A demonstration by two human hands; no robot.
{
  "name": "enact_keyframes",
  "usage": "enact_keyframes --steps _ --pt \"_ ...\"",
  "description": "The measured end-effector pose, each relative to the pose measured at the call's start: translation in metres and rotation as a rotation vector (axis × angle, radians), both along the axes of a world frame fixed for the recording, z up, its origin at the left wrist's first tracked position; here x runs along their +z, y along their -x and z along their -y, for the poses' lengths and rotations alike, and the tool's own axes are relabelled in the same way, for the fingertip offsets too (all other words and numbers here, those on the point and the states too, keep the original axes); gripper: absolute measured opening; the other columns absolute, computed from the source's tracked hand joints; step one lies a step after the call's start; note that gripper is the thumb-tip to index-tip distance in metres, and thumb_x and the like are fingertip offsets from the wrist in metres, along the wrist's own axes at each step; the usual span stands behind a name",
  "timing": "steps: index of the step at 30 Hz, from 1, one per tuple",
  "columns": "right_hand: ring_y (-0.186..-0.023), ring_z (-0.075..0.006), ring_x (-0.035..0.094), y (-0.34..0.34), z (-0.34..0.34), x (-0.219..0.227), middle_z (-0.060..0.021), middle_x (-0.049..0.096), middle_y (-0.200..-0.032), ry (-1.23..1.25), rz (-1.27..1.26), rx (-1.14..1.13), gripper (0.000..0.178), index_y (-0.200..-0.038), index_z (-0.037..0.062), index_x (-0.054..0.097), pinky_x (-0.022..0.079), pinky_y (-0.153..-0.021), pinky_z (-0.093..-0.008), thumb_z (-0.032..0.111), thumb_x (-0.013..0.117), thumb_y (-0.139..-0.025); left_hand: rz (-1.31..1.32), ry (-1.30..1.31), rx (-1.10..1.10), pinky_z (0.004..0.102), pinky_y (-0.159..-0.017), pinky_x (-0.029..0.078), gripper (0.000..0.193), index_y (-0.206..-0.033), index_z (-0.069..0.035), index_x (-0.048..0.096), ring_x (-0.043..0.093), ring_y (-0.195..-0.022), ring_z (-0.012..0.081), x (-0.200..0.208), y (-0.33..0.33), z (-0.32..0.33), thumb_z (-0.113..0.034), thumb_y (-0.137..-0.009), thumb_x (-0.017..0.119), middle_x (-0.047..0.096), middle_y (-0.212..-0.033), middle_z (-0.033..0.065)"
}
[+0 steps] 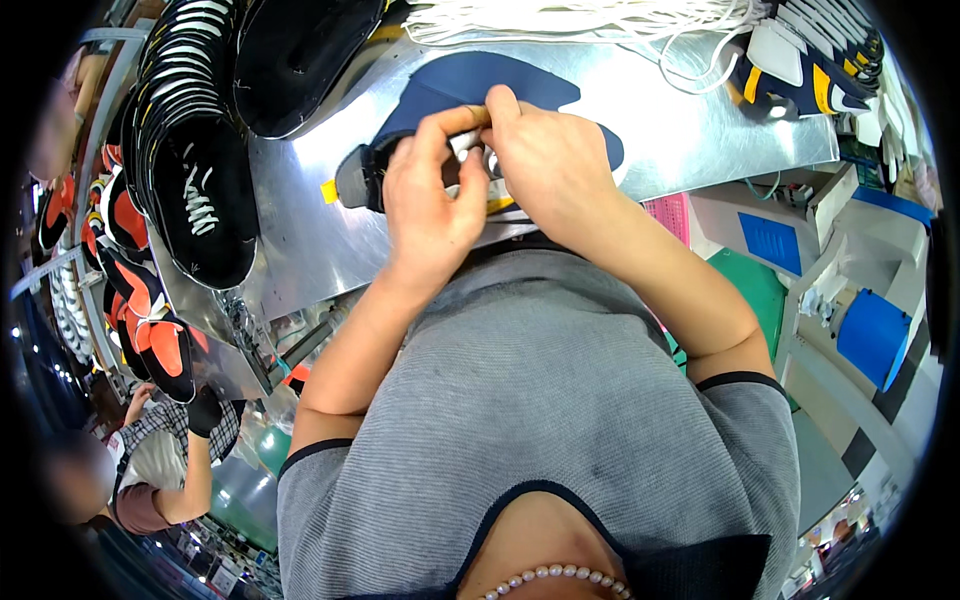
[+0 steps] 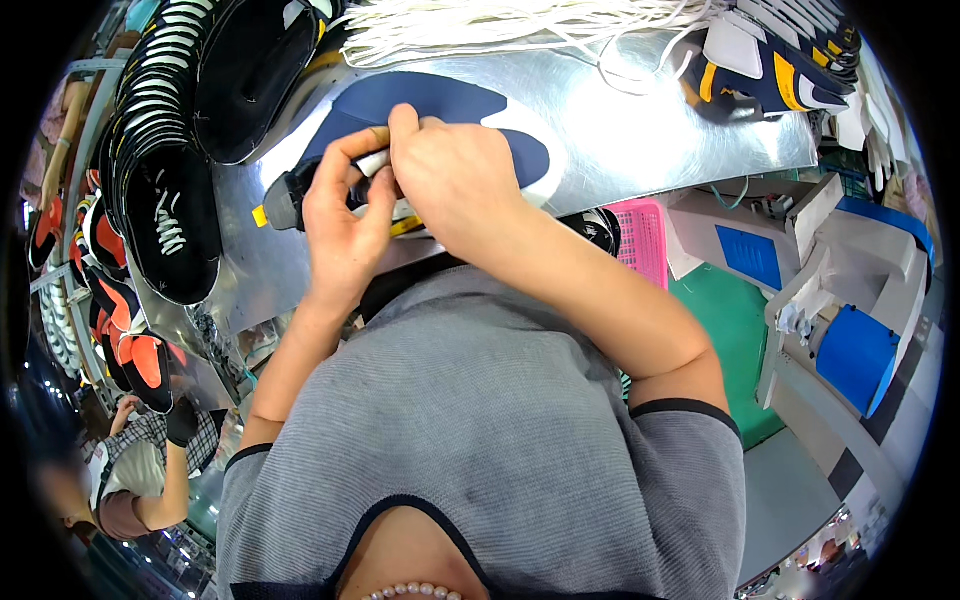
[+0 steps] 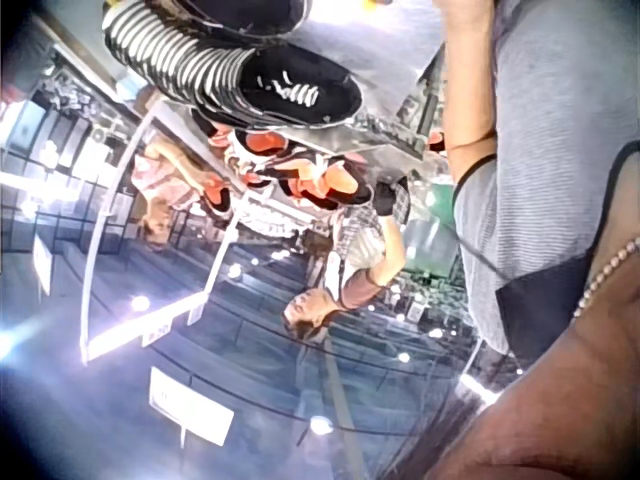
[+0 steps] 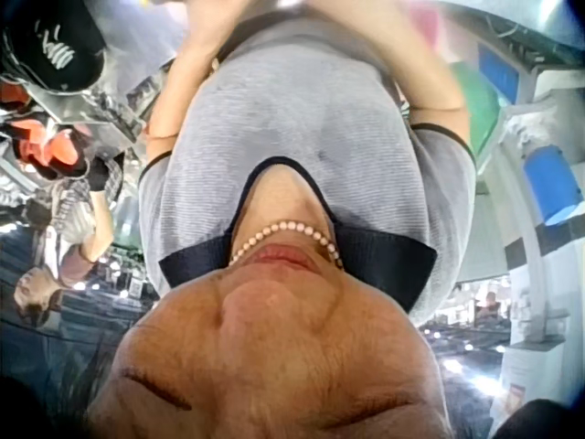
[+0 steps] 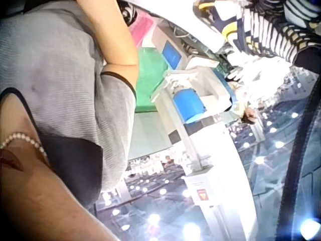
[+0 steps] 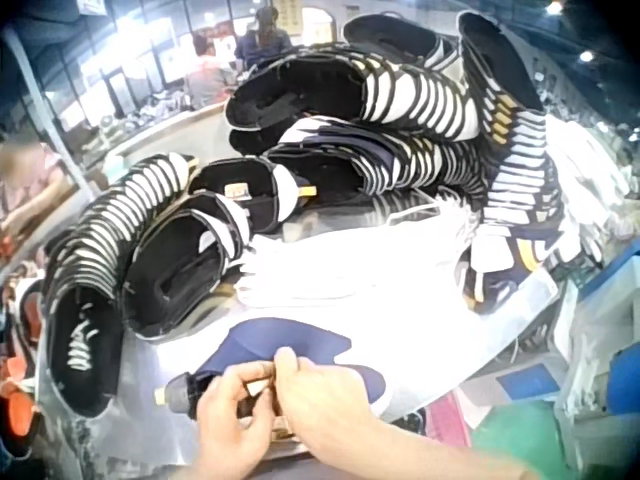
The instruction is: The person laces several shoe uppers by threading white laces through the eyelets by hand and using a small metal hook to pull the laces through.
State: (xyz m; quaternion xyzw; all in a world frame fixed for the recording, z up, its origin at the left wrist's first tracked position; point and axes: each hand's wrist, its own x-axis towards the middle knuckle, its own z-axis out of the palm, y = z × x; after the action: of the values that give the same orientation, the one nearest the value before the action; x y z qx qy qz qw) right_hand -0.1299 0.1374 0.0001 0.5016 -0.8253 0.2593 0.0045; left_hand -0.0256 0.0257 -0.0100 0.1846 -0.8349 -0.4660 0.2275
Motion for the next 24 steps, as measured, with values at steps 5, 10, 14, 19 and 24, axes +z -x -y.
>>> enact_keyframes --steps 5,10,14,19,24 --pt "-0.066 -0.0249 0.070 0.019 -0.040 0.028 -0.0112 0.069 -0.075 0.052 0.164 -0.048 0.021 -0.100 0.0050 0.061 0.052 -0.058 -0.0381 0.017 0.071 -0.088 0.037 -0.439 -0.016 0.0239 -0.078 0.051 0.040 -0.126 0.001 0.055 0.065 -0.086 0.0111 0.009 0.003 0.009 0.002 -0.088 0.065 0.072 -0.103 0.0113" --pt "-0.058 -0.0232 0.065 0.023 -0.067 0.016 -0.0084 0.067 -0.069 0.077 0.446 -0.268 0.023 -0.099 0.0074 0.066 0.049 -0.056 -0.0336 0.026 0.075 -0.088 0.061 -0.392 0.096 0.0258 -0.073 0.052 0.039 -0.121 0.002 0.056 0.066 -0.084 0.0123 0.007 0.023 0.010 0.001 -0.085 0.071 0.071 -0.098 0.0125" --pt "-0.054 -0.0197 0.062 0.020 -0.059 -0.011 -0.0052 0.063 -0.065 0.169 0.331 -0.344 0.025 -0.092 0.0079 0.065 0.046 -0.052 -0.0311 0.029 0.077 -0.086 0.032 -0.735 0.036 0.0251 -0.083 0.047 0.041 -0.121 -0.001 0.057 0.062 -0.085 0.0112 0.016 0.026 0.021 0.004 -0.083 0.069 0.066 -0.087 0.0073" --pt "-0.052 -0.0181 0.060 0.021 -0.063 -0.002 -0.0029 0.059 -0.061 0.083 0.399 -0.237 0.032 -0.086 0.0096 0.064 0.044 -0.050 -0.0320 0.036 0.081 -0.081 0.105 -0.648 -0.085 0.0312 -0.089 0.049 0.039 -0.126 0.002 0.052 0.064 -0.093 0.0169 0.033 0.004 0.031 -0.003 -0.090 0.067 0.067 -0.098 0.0115" --pt "-0.059 -0.0257 0.064 -0.001 -0.064 -0.016 -0.0055 0.064 -0.068 0.051 0.275 -0.170 0.020 -0.085 0.0096 0.061 0.046 -0.051 -0.0391 0.022 0.076 -0.079 0.219 0.513 -0.215 0.0408 -0.091 0.048 0.056 -0.124 -0.002 0.056 0.062 -0.107 0.0325 0.043 -0.019 0.004 -0.018 -0.078 0.084 0.064 -0.114 0.0176"
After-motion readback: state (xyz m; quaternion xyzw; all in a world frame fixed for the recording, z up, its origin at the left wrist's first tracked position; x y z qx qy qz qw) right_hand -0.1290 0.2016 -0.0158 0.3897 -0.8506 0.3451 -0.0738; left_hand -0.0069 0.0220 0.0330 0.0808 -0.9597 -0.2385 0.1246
